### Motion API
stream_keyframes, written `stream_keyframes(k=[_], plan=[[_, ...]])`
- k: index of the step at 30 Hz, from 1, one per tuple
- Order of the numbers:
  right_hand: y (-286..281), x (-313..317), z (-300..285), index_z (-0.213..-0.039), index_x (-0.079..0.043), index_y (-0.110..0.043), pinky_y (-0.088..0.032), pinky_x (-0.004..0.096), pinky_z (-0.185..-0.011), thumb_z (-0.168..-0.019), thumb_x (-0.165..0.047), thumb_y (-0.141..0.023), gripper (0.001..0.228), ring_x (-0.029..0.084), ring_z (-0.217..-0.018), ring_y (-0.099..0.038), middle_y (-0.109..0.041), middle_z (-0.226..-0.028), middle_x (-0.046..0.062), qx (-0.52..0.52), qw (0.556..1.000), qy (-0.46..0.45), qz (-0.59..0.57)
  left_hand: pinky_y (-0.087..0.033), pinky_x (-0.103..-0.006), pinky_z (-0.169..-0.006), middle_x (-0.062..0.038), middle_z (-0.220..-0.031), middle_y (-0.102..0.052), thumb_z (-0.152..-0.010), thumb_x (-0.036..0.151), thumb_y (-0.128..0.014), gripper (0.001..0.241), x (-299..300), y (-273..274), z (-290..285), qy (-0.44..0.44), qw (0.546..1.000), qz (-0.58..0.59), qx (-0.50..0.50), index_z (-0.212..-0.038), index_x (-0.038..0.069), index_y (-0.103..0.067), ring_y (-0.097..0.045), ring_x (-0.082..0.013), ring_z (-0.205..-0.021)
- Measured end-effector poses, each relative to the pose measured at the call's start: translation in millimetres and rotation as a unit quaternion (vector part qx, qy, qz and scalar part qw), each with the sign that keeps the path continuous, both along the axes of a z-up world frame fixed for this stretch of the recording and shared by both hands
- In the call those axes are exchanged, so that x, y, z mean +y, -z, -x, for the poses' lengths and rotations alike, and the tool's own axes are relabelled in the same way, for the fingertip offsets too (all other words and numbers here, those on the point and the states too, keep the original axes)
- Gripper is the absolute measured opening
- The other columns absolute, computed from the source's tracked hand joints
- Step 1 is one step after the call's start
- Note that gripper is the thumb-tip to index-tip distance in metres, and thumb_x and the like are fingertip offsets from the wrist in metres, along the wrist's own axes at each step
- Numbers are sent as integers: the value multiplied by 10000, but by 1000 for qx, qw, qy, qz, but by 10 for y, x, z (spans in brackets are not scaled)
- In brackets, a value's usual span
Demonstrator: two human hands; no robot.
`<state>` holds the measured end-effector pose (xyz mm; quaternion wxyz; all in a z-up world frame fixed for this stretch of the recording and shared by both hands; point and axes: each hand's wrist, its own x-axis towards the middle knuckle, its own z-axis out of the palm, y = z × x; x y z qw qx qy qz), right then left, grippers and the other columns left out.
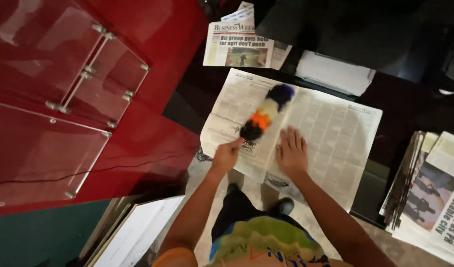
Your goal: Dusting and organizing stacks of newspapers on a desk using a colorful duster.
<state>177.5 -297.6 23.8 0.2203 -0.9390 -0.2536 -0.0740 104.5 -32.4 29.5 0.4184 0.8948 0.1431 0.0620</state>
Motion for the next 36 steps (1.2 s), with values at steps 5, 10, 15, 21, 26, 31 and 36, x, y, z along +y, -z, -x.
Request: stream_keyframes(k=[5,10,15,21,26,31,36], plan=[[23,42,-87,-1580,-92,-397,-242,555,-1213,-1031,-362,-450,614,410,-1518,-296,-334,-1653,204,-6,1000,3,26,-552,-461,-652,-224,-816,-726,-920,169,-662,310,363,664,-238,-29,999,14,-10,-1216,151,-751,-721,-370,-716],[64,28,-61,-1587,-113,-395,-241,547,-1236,-1029,-371,-453,618,388,-1539,-303,-342,-1660,185,-21,999,27,41,-528,-396,-656,-258,-799,-656,-1037,170,-587,205,525,947,-281,-102,980,162,-53,-1170,60,-697,-627,-250,-657],[10,95,-74,-1593,-124,-393,-227,545,-1222,-1010,-358,-452,631,376,-1527,-298,-339,-1661,177,-10,998,35,56,-588,-411,-691,-221,-1059,-743,-950,151,-617,314,-52,332,-120,131,983,126,-23,-1228,157,-763,-721,-279,-694],[-130,124,-18,-1587,-139,-379,-212,525,-1239,-1027,-365,-443,607,353,-1547,-274,-322,-1674,153,7,997,38,64,-566,-449,-741,-240,-921,-744,-976,128,-642,185,581,1080,-469,73,997,-3,29,-1113,97,-763,-716,-382,-794],[-86,144,-52,-1590,-140,-373,-199,518,-1230,-1021,-362,-447,615,353,-1534,-265,-313,-1666,153,22,994,57,92,-550,-465,-652,-260,-884,-692,-963,104,-606,358,872,323,-559,6,997,30,-69,-1312,143,-675,-688,-407,-739],[-125,165,-30,-1594,-156,-373,-204,515,-1259,-1017,-356,-451,616,341,-1551,-272,-317,-1673,133,29,995,46,87,-541,-476,-644,-262,-799,-657,-858,41,-548,563,491,59,-499,139,987,83,24,-1384,205,-657,-633,-436,-640],[-107,133,-32,-1594,-142,-365,-208,525,-1238,-1013,-369,-464,632,352,-1547,-261,-311,-1672,146,16,995,37,93,-536,-558,-767,-253,-881,-697,-954,102,-569,394,376,285,-805,131,989,-50,-46,-1318,175,-700,-674,-465,-810]])
